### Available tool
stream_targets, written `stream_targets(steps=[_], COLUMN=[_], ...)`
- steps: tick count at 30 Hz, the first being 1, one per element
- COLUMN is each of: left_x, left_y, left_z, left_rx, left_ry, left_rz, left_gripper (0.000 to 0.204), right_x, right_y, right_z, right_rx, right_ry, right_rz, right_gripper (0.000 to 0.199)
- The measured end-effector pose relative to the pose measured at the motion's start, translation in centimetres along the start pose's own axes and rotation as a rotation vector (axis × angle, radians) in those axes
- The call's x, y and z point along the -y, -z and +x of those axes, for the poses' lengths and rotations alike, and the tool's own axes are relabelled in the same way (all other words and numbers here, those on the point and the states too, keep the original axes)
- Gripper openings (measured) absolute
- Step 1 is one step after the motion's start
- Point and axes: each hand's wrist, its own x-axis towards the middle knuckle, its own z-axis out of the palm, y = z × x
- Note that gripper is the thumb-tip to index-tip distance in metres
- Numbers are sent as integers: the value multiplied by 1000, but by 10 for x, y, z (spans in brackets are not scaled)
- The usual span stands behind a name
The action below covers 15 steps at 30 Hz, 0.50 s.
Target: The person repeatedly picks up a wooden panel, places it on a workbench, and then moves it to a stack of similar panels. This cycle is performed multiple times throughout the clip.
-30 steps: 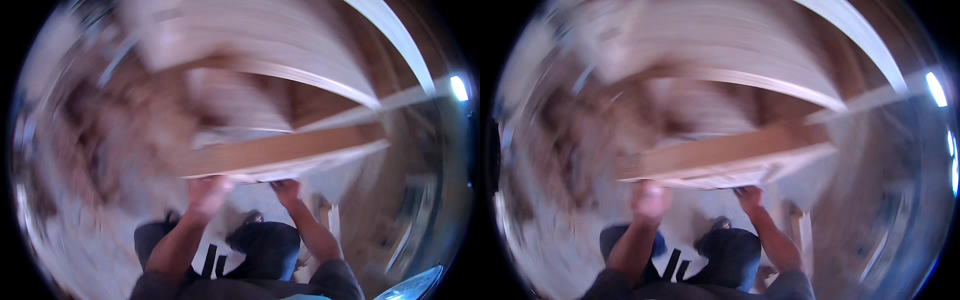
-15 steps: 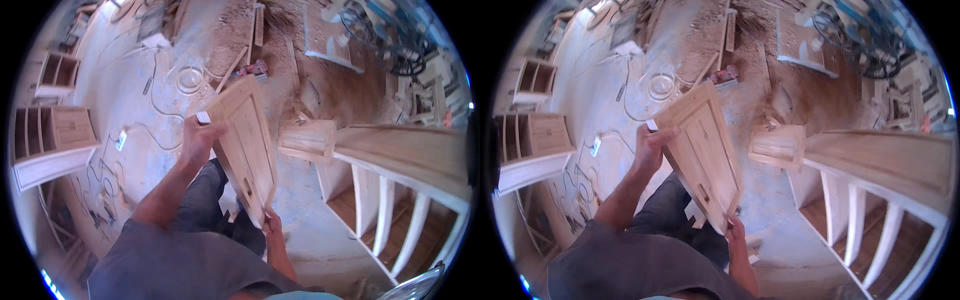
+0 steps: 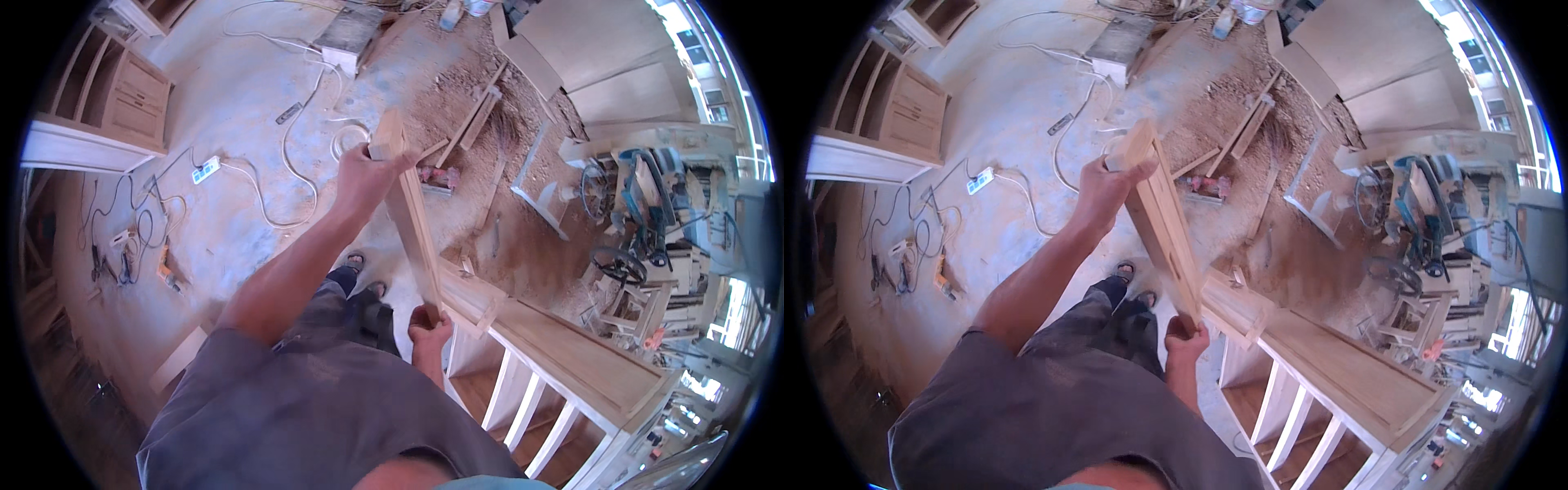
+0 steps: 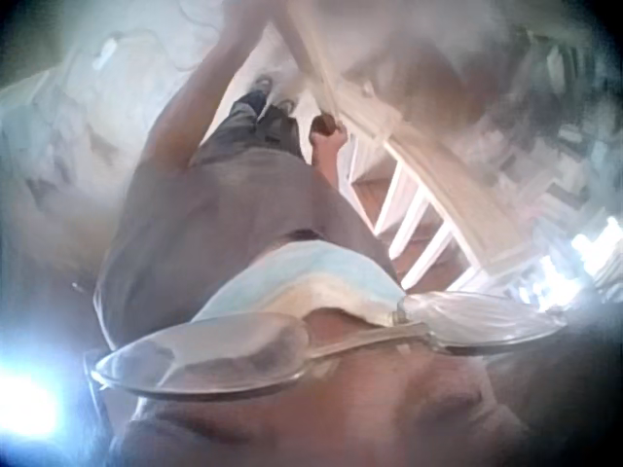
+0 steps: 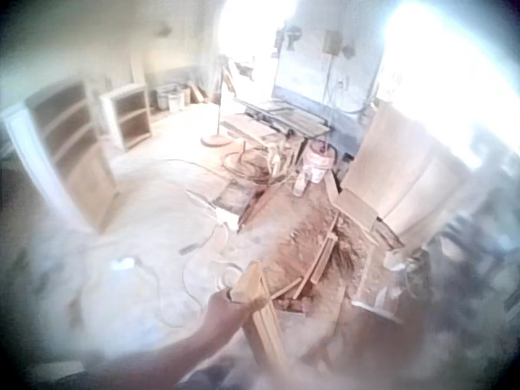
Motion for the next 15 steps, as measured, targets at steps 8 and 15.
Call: stream_targets(steps=[8,15], left_x=[-37,-73], left_y=[-20,-98], left_z=[62,56], left_rx=[-125,-110], left_ry=[14,-65], left_rz=[-189,-13], left_gripper=[51,52], right_x=[35,31], right_y=[-126,-289], right_z=[6,33], right_rx=[-54,266], right_ry=[6,-98], right_rz=[20,73], right_gripper=[35,37])
